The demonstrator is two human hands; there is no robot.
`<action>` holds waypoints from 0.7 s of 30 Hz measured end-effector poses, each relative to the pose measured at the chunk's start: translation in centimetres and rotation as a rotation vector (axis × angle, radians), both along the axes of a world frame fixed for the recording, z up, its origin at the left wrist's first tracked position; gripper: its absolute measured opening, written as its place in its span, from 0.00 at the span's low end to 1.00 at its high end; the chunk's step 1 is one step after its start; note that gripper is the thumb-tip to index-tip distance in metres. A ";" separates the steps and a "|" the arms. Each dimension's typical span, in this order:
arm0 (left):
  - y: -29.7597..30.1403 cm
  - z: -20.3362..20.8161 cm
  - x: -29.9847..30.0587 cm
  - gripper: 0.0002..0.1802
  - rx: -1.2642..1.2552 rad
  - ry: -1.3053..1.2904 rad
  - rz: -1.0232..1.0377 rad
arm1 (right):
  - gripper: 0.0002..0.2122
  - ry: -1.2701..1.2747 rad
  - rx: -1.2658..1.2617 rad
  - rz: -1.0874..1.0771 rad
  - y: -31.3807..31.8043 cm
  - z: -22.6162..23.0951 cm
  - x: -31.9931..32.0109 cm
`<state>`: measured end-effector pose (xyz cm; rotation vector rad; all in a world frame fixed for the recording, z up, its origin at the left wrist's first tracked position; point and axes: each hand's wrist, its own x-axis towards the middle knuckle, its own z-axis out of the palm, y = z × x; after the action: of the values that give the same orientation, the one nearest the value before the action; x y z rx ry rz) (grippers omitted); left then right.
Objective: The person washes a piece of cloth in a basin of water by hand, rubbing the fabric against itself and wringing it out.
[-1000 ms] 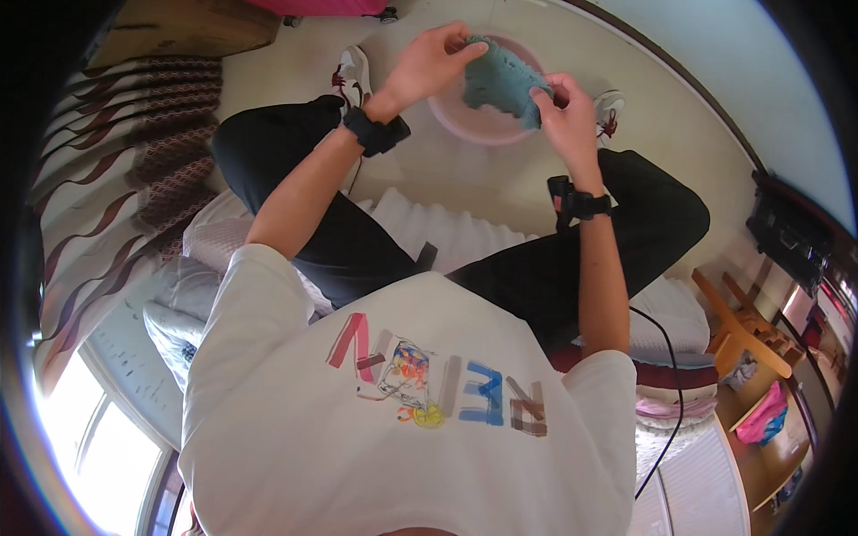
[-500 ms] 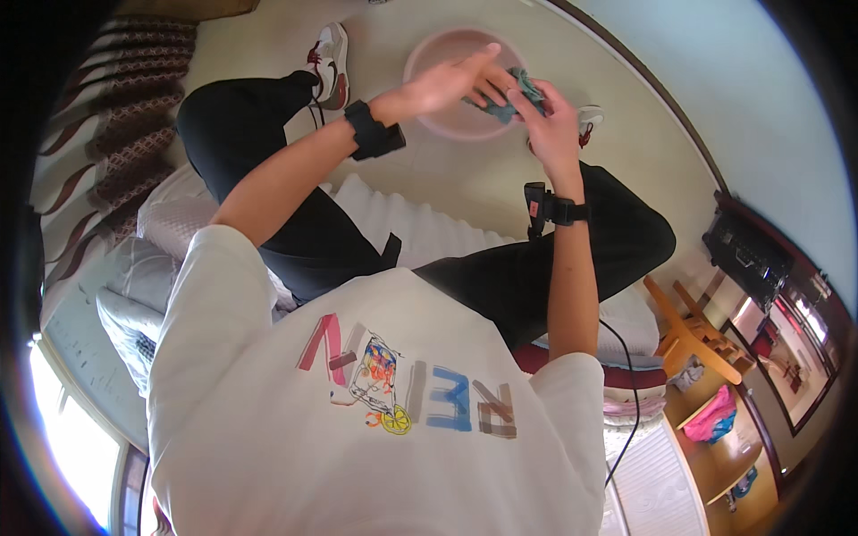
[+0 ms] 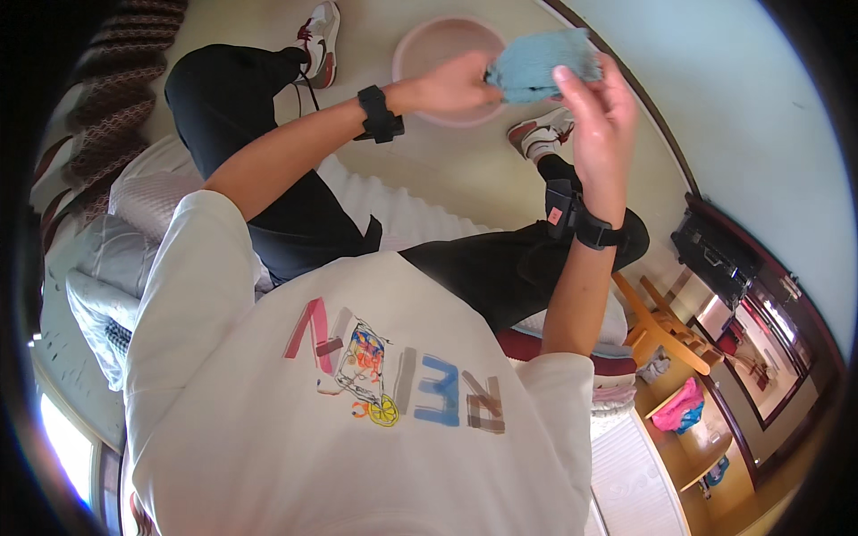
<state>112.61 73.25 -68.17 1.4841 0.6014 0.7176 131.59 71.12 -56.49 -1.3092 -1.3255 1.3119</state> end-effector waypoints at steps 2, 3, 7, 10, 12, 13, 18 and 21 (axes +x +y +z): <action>1.1 0.3 -0.3 0.20 -0.252 0.053 0.110 | 0.20 0.086 -0.016 -0.130 -0.1 0.1 0.3; 1.4 0.5 -0.4 0.20 -0.244 0.049 0.110 | 0.22 0.178 -0.034 -0.265 -0.2 -0.2 0.5; 1.5 2.2 -0.5 0.25 -0.261 -0.249 0.239 | 0.25 0.241 -0.242 -0.374 -2.2 -6.6 1.7; 0.7 1.4 -0.7 0.29 -0.463 -0.397 0.258 | 0.21 0.093 -0.234 -0.379 -2.6 -8.2 -2.4; 0.7 0.7 -0.9 0.30 -0.820 -0.718 0.141 | 0.20 0.037 -0.219 -0.348 -1.6 -9.1 -2.9; 0.7 0.4 -0.9 0.30 -0.822 -0.715 0.142 | 0.19 -0.023 -0.203 -0.315 -1.4 -9.5 -3.0; 0.8 2.5 -0.6 0.25 -1.000 -0.677 0.143 | 0.21 0.038 -0.296 -0.377 -1.2 -9.0 -4.4; 1.2 1.4 -0.7 0.25 -0.776 -0.568 0.014 | 0.20 -0.099 -0.408 -0.280 -1.3 -9.2 -4.3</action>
<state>111.90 74.44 -66.74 0.5222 0.3770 0.7552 127.33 69.85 -65.69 -1.7872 -0.9198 1.3738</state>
